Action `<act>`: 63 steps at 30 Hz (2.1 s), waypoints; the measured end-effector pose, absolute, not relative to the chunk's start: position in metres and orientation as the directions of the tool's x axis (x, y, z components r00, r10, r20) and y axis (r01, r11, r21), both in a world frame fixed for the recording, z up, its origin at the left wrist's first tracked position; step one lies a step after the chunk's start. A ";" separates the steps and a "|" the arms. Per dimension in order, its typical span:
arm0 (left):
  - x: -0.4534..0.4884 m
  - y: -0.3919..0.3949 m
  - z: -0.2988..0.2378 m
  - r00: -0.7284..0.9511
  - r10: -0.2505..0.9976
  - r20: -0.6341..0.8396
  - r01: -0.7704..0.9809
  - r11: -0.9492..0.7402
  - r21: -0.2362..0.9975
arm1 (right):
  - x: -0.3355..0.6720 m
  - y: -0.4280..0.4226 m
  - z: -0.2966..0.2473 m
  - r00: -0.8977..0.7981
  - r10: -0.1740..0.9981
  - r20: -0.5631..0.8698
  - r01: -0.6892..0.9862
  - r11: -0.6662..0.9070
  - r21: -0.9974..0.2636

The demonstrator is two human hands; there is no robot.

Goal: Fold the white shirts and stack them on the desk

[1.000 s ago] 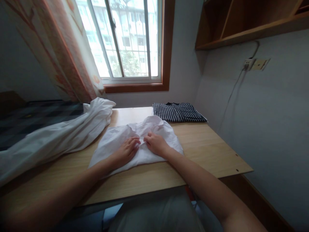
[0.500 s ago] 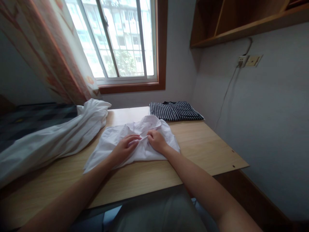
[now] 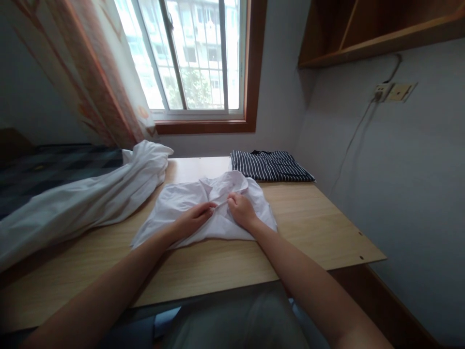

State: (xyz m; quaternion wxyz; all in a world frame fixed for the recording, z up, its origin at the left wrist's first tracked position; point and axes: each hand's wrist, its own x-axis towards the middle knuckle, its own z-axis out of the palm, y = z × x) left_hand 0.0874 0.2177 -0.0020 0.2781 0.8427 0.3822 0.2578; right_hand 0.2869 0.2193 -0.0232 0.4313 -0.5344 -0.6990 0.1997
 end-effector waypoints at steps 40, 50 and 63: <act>0.069 0.211 0.019 0.483 0.746 0.457 0.728 -0.633 0.263 | 0.286 0.191 -0.007 -0.287 0.807 0.516 0.623 0.566 -0.540; 0.075 0.190 0.038 0.747 0.559 0.360 0.518 -0.829 0.211 | 0.294 0.187 0.009 0.028 0.651 0.758 0.567 0.614 -0.549; 0.081 0.203 0.013 0.550 0.758 0.350 0.434 -0.618 0.656 | 0.293 0.187 0.006 0.100 0.758 0.645 0.481 0.530 -0.698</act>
